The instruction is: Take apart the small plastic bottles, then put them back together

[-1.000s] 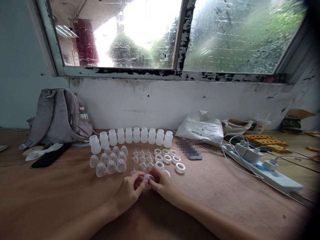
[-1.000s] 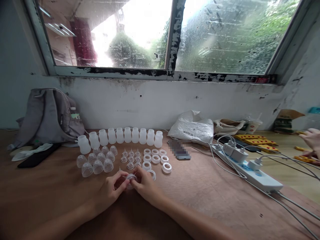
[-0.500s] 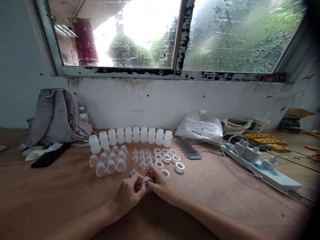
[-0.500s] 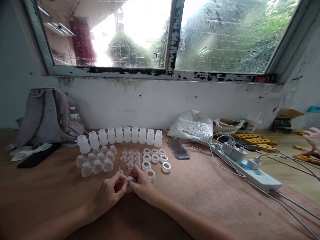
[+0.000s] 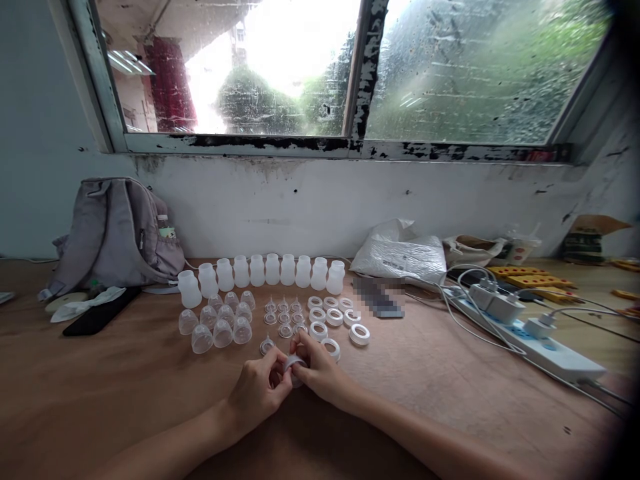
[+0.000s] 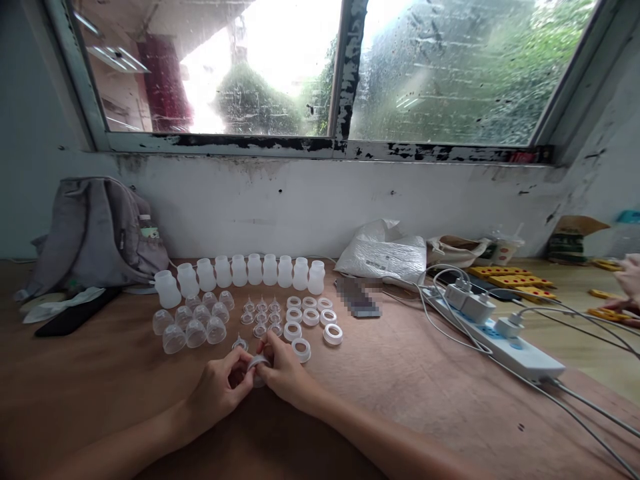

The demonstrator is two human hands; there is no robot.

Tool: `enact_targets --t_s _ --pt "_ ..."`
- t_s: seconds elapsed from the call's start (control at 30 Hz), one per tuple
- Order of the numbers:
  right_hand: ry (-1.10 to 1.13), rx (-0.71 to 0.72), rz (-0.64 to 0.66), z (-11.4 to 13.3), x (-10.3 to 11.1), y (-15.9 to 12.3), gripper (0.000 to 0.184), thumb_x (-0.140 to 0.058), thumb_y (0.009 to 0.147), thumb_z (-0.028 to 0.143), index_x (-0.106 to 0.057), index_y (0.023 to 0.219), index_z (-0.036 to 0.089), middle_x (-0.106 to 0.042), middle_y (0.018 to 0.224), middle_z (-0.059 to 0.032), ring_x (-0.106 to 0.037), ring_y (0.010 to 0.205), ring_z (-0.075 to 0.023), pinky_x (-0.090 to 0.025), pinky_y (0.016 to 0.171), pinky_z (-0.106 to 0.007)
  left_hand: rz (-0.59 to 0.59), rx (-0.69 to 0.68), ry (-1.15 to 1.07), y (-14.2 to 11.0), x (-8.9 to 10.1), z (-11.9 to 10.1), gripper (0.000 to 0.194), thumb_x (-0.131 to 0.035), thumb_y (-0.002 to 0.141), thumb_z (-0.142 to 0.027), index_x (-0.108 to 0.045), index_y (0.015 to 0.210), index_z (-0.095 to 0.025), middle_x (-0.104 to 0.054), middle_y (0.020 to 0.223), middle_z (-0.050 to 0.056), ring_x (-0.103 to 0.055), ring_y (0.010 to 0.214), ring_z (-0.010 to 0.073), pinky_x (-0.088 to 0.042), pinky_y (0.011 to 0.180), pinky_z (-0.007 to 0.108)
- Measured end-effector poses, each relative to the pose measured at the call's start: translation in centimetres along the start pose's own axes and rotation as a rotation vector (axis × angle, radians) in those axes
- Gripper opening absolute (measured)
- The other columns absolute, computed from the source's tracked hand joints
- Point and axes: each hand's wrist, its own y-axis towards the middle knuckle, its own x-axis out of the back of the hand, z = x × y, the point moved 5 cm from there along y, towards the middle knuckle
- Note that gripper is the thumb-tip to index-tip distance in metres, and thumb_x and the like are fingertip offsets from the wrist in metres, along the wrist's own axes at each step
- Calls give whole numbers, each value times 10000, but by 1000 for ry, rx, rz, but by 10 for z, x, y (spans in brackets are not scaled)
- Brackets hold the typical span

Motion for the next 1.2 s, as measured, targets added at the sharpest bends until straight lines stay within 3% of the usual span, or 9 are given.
enact_targets --t_s 0.87,1.2 --pt "-159 44 -25 4 -2 -1 211 -418 625 50 -397 772 200 -393 552 76 -351 513 -71 -247 449 -176 -2 19 96 1 0 1 18 -453 719 -180 -443 707 -189 -539 566 -36 -486 465 85 -356 478 185" --pt "-160 34 -91 2 -1 1 155 -434 629 62 -418 714 190 -401 551 65 -365 522 -77 -253 462 -184 -3 99 -60 6 4 0 53 -462 722 -206 -445 677 -185 -524 556 -34 -493 492 100 -354 478 193"
